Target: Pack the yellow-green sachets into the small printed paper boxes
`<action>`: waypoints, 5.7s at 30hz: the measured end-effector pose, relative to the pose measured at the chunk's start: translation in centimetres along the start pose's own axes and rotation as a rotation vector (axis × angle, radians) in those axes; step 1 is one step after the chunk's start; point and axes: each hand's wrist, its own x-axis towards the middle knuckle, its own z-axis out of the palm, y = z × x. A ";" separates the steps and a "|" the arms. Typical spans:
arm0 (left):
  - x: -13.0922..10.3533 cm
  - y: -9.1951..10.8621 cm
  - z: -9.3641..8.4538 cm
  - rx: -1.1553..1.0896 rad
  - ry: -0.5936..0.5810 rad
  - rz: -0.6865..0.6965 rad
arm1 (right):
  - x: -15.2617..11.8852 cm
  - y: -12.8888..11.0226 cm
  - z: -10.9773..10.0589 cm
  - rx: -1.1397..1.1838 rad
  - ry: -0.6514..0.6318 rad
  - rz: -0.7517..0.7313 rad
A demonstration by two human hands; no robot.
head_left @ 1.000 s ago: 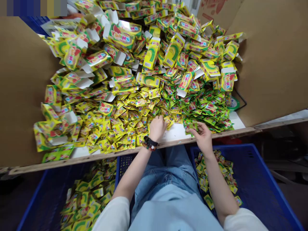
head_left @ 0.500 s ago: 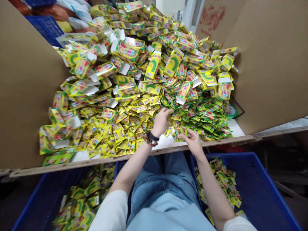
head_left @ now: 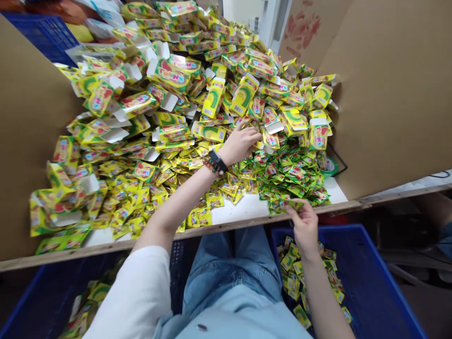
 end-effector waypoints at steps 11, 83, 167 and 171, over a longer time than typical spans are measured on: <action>-17.5 5.9 4.0 -0.768 -0.057 -0.370 | 1.3 -4.2 6.0 0.035 -0.174 -0.100; -22.5 9.9 13.1 -0.239 0.500 -0.469 | -5.6 1.3 10.4 -0.076 -0.412 -0.074; -20.9 8.5 7.5 -0.523 0.249 -0.651 | -0.2 -3.4 8.5 -0.296 -0.520 -0.171; -22.4 9.7 10.6 -0.365 0.403 -0.686 | -1.4 -3.2 8.2 -0.400 -0.523 -0.295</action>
